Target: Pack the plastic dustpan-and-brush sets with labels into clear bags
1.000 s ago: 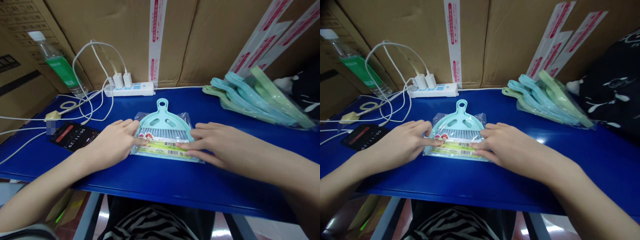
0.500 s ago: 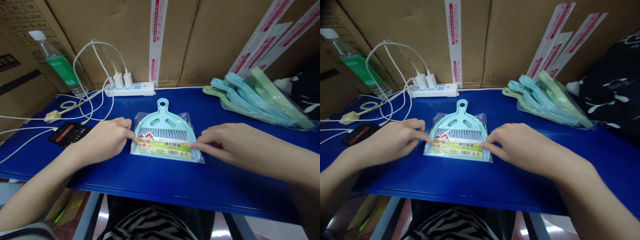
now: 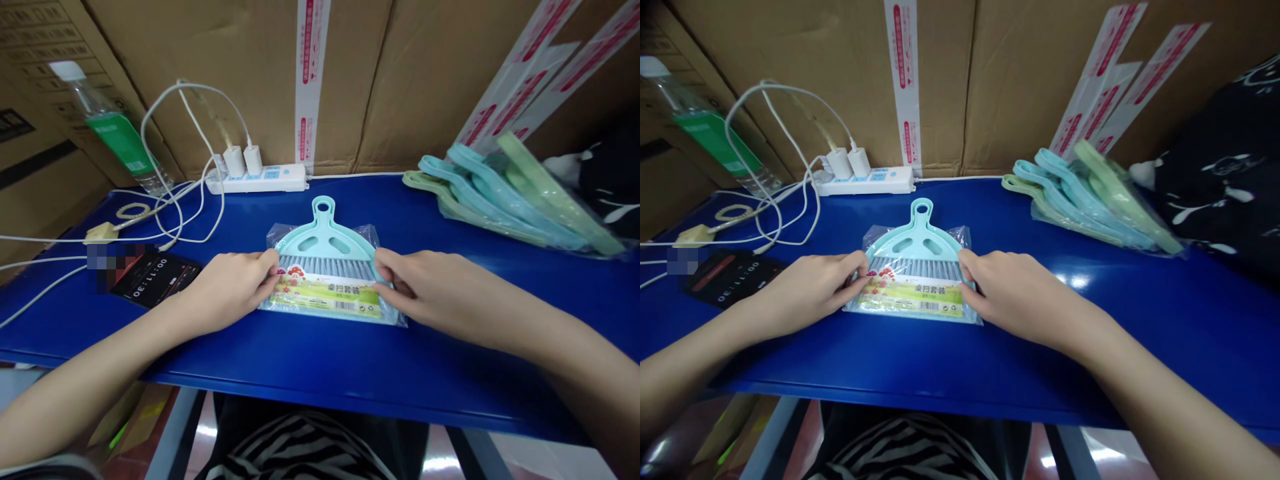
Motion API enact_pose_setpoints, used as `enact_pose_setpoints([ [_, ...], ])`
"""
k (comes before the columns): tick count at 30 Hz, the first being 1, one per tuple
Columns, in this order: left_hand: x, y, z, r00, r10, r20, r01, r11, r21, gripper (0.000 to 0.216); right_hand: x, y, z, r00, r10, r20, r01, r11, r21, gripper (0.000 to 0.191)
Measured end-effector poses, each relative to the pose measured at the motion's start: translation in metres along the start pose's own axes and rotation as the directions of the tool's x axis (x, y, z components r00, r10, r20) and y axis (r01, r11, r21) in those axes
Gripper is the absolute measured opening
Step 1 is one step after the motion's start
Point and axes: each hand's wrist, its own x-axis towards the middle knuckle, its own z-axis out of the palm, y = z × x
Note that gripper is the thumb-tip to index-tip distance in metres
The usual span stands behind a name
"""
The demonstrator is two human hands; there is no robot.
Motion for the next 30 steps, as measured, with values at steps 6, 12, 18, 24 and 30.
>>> enact_pose_setpoints([
  [6,0.0015,-0.0075,-0.0019,0.999,-0.028,0.016,0.031,0.974,-0.223,0.004,0.0022,0.0021,0.0058,0.998,0.034,-0.05,-0.03,0.996,0.082,0.019],
  [12,0.0031,-0.0097,-0.0007,1.0,-0.007,0.005,0.008,0.949,-0.314,0.009,0.0029,0.0039,0.0084,0.998,0.04,-0.041,-0.034,0.988,0.151,0.022],
  [18,0.0038,-0.0086,-0.0008,1.0,0.003,-0.013,-0.007,0.955,-0.296,0.011,0.0038,0.0023,0.0065,0.999,0.021,-0.036,-0.017,0.992,0.129,0.026],
  [24,0.0034,-0.0073,-0.0022,1.0,-0.004,-0.026,-0.002,0.975,-0.222,0.01,0.0032,-0.003,0.0031,0.998,0.066,-0.021,-0.065,0.997,0.051,0.026],
  [30,0.0021,-0.0054,0.0036,0.996,0.031,-0.085,-0.036,0.997,-0.063,0.006,0.0028,0.0001,0.0077,0.989,0.083,-0.119,-0.088,0.996,-0.035,0.018],
])
